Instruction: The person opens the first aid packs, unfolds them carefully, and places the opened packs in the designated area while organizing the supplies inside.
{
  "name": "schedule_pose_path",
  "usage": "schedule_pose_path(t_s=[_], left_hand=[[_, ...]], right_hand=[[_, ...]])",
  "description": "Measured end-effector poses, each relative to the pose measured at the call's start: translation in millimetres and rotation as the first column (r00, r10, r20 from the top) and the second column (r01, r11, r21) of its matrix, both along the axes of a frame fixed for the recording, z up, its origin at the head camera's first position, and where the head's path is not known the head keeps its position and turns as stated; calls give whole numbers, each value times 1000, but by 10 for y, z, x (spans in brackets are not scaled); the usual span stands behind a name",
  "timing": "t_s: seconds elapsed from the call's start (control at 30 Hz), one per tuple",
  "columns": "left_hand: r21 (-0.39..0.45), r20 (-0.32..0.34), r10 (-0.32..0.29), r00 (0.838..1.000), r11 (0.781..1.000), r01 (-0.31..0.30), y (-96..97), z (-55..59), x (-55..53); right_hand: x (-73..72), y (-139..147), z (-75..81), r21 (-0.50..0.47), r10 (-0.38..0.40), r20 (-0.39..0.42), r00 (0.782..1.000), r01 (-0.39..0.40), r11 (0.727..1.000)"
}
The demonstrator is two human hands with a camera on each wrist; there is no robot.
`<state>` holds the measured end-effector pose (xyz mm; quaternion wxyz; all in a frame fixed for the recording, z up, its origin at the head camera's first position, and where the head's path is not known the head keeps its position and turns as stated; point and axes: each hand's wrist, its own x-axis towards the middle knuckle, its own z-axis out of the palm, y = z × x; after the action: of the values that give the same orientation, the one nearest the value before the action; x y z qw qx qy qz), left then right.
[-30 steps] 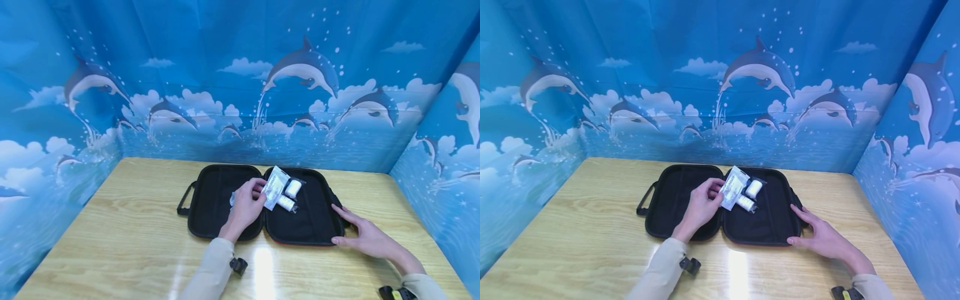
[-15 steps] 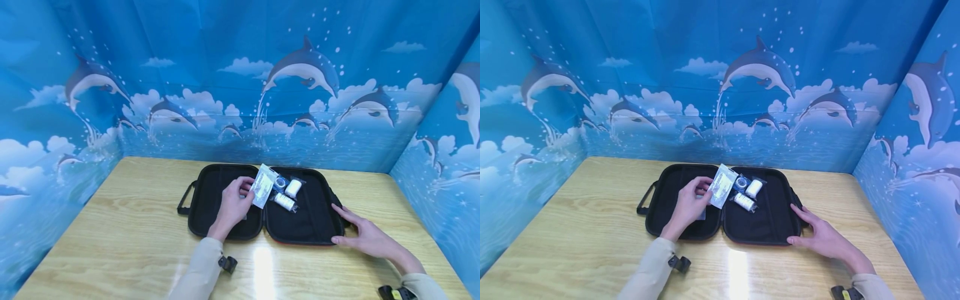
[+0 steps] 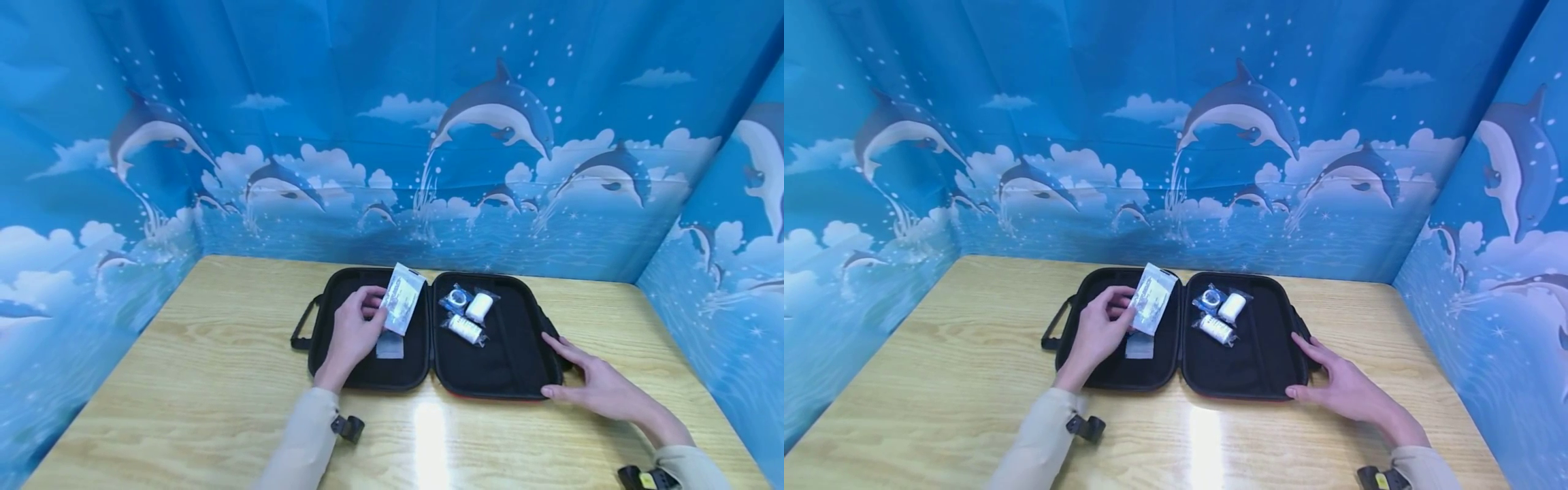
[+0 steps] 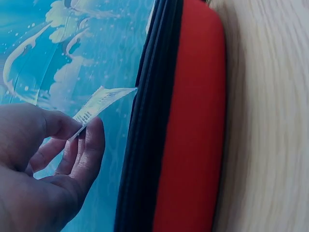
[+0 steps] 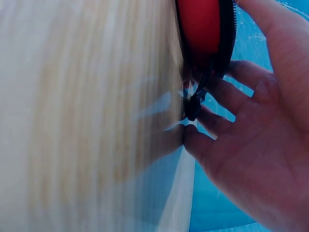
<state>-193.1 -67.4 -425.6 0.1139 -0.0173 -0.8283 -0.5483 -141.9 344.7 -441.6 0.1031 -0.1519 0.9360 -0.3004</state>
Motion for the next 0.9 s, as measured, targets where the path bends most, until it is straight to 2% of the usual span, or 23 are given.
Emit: schedule_pose_path(t_s=[0.17,0.37,0.63,0.9], left_hand=[[-9,15,45,999,999,-45,-146,18,0],[27,33,98,995,995,-98,-330,35,-1],[46,125,171,977,983,-178,-547,38,17],[31,138,229,964,971,-236,-715,39,17]], right_hand=[[-2,-1,-10,11,-4,-2,1000,4,1000],[0,-1,-14,12,-5,-5,1000,5,1000],[-3,-2,-16,18,-8,-2,1000,8,1000],[-2,8,-31,27,-20,3,1000,20,999]])
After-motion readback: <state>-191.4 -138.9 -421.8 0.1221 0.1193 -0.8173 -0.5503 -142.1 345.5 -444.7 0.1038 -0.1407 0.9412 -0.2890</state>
